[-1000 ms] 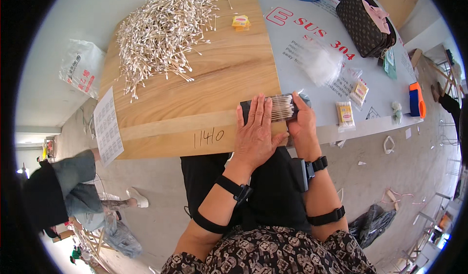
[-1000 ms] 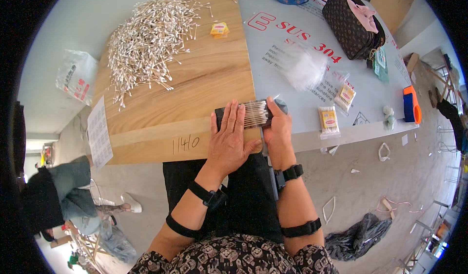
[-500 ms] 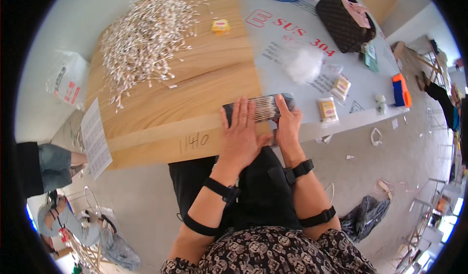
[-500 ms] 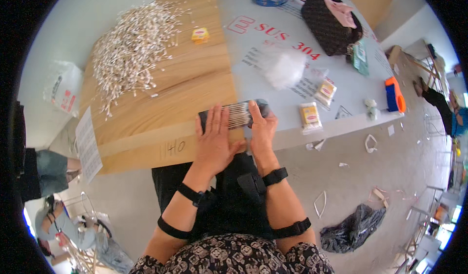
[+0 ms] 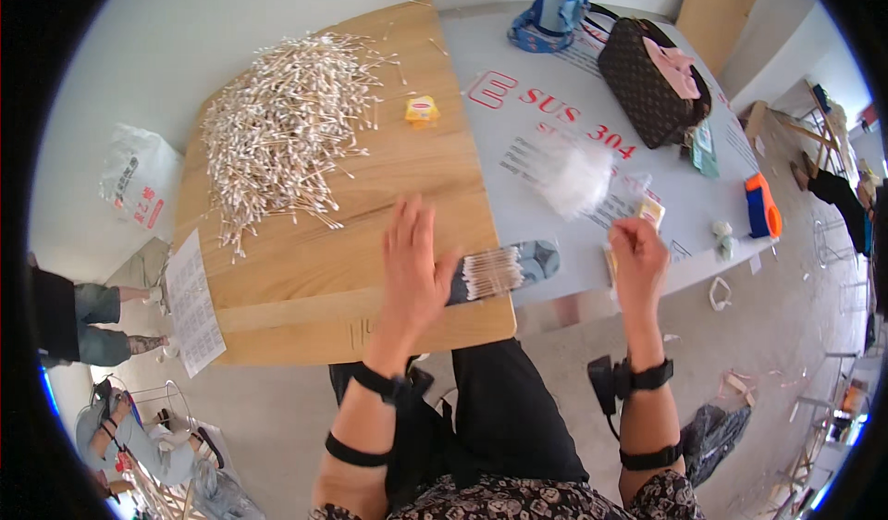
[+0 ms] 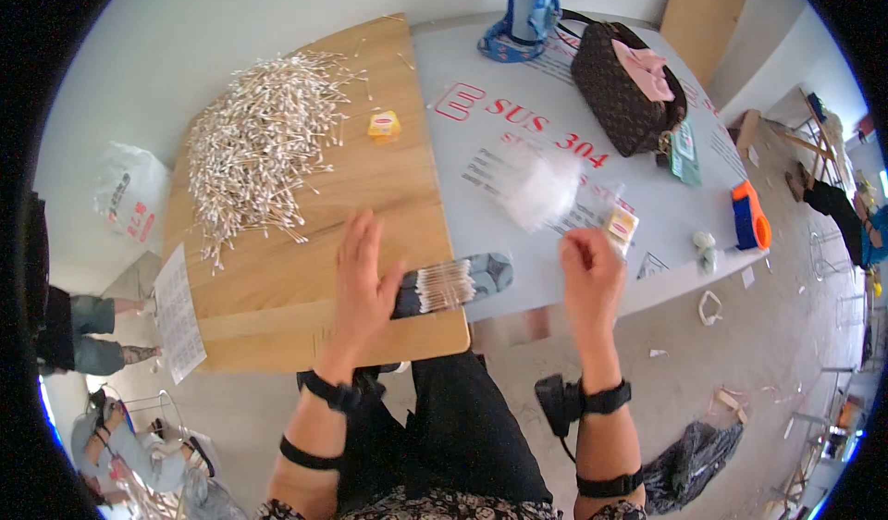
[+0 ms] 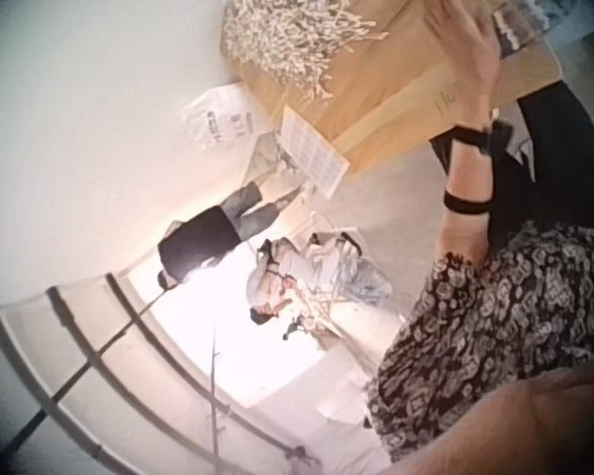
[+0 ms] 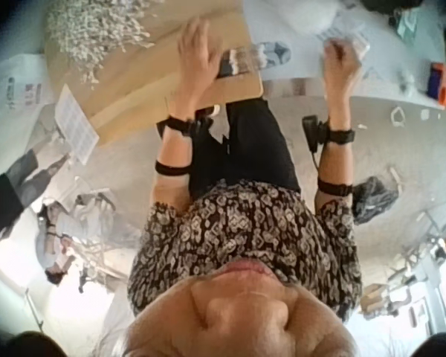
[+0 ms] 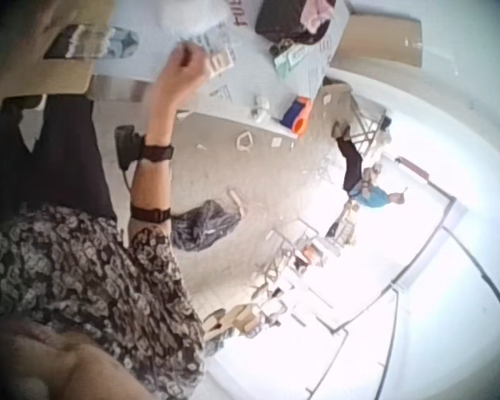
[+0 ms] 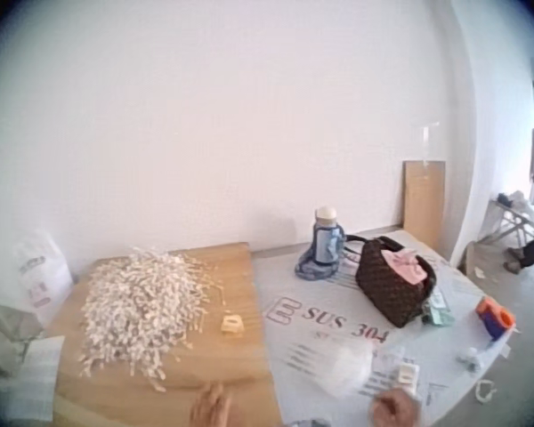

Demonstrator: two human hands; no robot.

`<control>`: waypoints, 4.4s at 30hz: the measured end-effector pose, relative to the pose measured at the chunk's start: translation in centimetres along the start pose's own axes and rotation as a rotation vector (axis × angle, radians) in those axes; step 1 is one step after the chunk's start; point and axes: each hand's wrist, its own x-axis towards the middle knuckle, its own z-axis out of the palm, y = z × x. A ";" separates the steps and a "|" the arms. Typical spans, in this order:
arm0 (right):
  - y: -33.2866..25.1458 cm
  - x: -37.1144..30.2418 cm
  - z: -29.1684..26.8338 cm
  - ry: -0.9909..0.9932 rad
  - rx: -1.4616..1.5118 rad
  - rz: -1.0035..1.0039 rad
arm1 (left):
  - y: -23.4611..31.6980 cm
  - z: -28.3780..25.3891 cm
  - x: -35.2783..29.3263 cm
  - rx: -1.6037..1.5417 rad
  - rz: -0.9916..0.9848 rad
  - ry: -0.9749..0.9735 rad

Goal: The person is counting and neatly aligning cotton swabs into a small plastic package for sale or distribution.

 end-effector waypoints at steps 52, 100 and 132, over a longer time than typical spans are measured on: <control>-4.8 -12.9 7.6 -0.752 0.387 0.258 | 3.7 -7.1 -7.9 -0.624 -0.360 -0.275; -3.0 -8.5 9.3 -0.336 0.762 0.357 | 5.1 -2.5 -2.0 -0.870 -0.650 -0.174; -3.4 -7.5 8.1 -0.352 0.950 0.682 | -1.9 -1.7 8.9 -0.753 -0.637 -0.347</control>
